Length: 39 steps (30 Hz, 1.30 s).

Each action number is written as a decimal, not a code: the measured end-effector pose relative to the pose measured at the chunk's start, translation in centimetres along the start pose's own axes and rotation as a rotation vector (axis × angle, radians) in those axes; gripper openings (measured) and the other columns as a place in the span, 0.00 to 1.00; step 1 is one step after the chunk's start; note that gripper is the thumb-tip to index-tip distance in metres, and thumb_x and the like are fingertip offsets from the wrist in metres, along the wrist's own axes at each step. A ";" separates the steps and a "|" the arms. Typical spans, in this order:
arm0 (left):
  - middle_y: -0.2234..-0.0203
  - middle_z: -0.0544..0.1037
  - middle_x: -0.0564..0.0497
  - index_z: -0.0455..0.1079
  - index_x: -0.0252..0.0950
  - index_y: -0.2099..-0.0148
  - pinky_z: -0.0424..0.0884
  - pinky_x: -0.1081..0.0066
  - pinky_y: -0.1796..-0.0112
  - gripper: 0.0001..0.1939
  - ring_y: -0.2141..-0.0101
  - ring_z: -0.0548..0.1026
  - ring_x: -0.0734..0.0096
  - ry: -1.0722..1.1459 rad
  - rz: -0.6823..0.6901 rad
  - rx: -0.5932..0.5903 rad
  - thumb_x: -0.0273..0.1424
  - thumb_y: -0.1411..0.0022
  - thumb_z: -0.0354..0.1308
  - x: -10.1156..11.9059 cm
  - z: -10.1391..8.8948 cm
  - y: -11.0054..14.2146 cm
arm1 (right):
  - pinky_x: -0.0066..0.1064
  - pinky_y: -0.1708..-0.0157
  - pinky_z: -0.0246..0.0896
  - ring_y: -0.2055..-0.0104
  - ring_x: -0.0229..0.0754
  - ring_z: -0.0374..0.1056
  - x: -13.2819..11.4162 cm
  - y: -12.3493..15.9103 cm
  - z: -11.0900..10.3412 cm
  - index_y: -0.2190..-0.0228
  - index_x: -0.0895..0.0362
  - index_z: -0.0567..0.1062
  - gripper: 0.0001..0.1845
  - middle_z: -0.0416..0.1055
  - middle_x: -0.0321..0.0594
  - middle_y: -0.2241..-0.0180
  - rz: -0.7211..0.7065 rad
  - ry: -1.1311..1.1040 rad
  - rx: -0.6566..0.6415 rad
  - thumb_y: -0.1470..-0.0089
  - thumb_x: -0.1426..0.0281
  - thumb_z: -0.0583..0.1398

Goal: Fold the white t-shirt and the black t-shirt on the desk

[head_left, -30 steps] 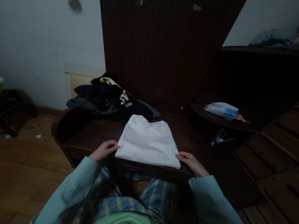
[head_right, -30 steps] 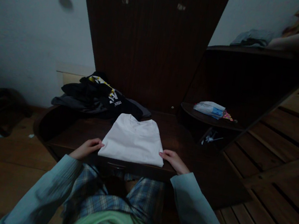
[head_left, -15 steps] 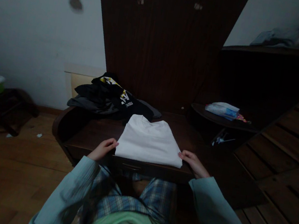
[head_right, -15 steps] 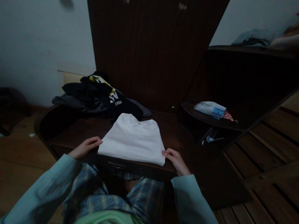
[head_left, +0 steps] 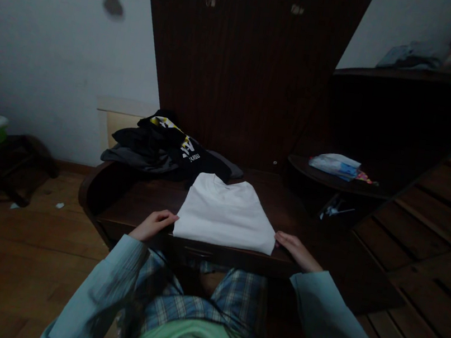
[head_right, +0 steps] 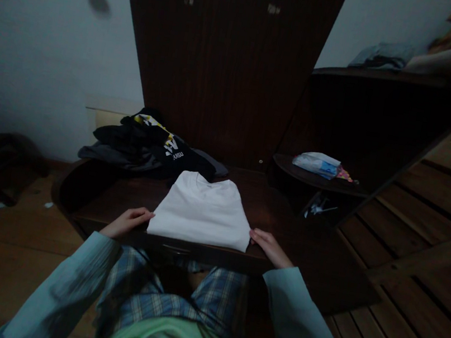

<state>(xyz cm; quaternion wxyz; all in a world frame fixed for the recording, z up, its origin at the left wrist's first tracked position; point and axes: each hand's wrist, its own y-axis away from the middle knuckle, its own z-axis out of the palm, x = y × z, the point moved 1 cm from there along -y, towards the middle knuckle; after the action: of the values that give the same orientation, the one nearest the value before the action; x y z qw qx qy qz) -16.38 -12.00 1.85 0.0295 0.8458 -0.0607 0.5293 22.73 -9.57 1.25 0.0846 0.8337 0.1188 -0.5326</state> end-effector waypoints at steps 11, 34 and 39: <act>0.73 0.69 0.50 0.70 0.33 0.75 0.62 0.71 0.63 0.17 0.67 0.67 0.69 -0.072 0.134 -0.152 0.44 0.50 0.54 -0.6 0.0 -0.1 | 0.38 0.57 0.53 0.61 0.48 0.63 0.6 -0.2 0.1 0.77 0.57 0.75 0.25 0.70 0.43 0.69 -0.064 0.118 -0.123 0.62 0.48 0.57; 0.74 0.66 0.52 0.66 0.34 0.75 0.63 0.73 0.65 0.18 0.69 0.65 0.72 0.027 0.078 -0.041 0.46 0.51 0.53 -0.8 -0.3 0.4 | 0.31 0.68 0.54 0.71 0.41 0.60 0.3 0.8 -0.6 0.81 0.56 0.68 0.23 0.63 0.35 0.77 -0.010 0.119 -0.041 0.62 0.48 0.56; 0.66 0.69 0.48 0.73 0.36 0.66 0.60 0.69 0.56 0.17 0.60 0.66 0.66 -0.059 0.153 -0.249 0.44 0.53 0.57 -0.5 -0.6 0.5 | 0.35 0.61 0.56 0.65 0.45 0.63 0.7 0.8 -0.9 0.75 0.57 0.75 0.21 0.67 0.40 0.71 -0.103 0.194 -0.196 0.63 0.51 0.60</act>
<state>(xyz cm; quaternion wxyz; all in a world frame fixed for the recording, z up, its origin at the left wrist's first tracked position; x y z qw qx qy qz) -17.18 -12.43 1.63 0.0918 0.8435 -0.1910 0.4935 24.08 -10.05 1.02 0.1262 0.8619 0.2207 -0.4388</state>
